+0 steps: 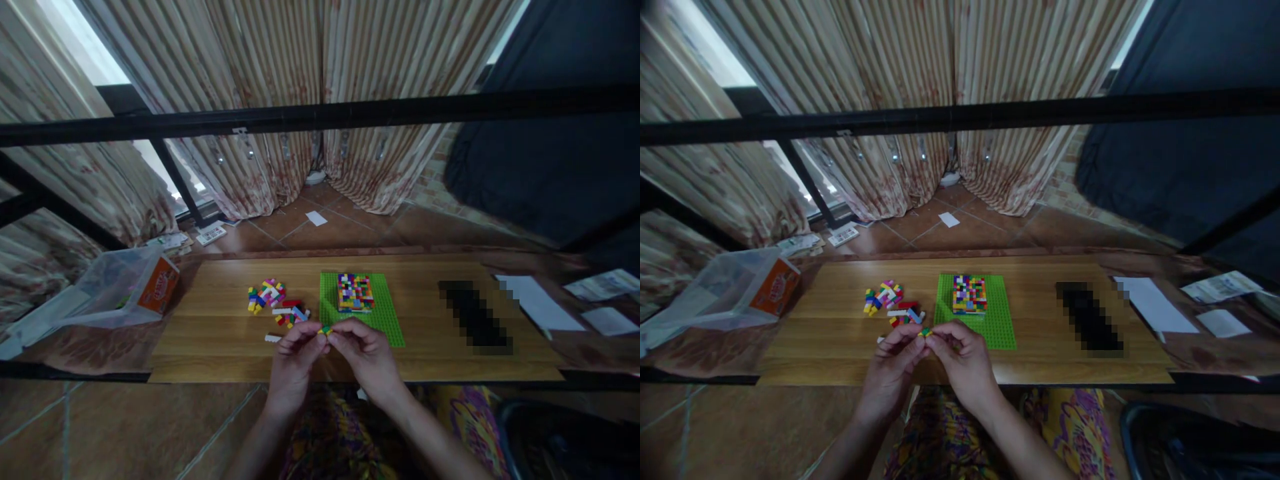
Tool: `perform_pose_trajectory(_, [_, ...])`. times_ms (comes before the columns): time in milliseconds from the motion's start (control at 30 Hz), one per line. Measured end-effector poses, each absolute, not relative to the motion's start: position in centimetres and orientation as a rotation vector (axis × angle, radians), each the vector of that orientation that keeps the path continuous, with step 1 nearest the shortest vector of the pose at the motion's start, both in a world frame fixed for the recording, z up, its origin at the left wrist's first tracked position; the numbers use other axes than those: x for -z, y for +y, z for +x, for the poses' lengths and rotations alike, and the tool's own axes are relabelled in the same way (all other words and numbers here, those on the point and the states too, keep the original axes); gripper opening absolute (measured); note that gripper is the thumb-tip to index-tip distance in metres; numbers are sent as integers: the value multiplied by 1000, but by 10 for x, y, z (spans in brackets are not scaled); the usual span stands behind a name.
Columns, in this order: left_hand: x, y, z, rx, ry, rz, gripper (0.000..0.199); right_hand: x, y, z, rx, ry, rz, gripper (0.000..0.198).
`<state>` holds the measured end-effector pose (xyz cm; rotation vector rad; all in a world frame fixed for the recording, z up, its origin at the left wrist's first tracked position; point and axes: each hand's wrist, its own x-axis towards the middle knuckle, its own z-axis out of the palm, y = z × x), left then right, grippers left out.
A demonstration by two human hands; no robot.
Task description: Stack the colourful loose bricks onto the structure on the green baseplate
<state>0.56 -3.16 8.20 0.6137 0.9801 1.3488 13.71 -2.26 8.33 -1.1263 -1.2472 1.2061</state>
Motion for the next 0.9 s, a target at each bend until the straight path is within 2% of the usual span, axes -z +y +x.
perform_pose_trajectory(267, [-90,-33,8,-1177,1097,942,25,-84,-27,141,-1400,-1100,-1019,15])
perform_pose_trajectory(600, [-73,-33,12,-1097,1081,990,25,-74,-31,149,-1462,-1034,-1051,19])
perform_pose_trajectory(667, [-67,-31,12,-1098,1093,969,26,-68,-28,156,-1387,-1028,-1128,18])
perform_pose_trajectory(900, [-30,-26,-1,-1129,1217,988,29,-46,22,209,-836,-1193,-1371,21])
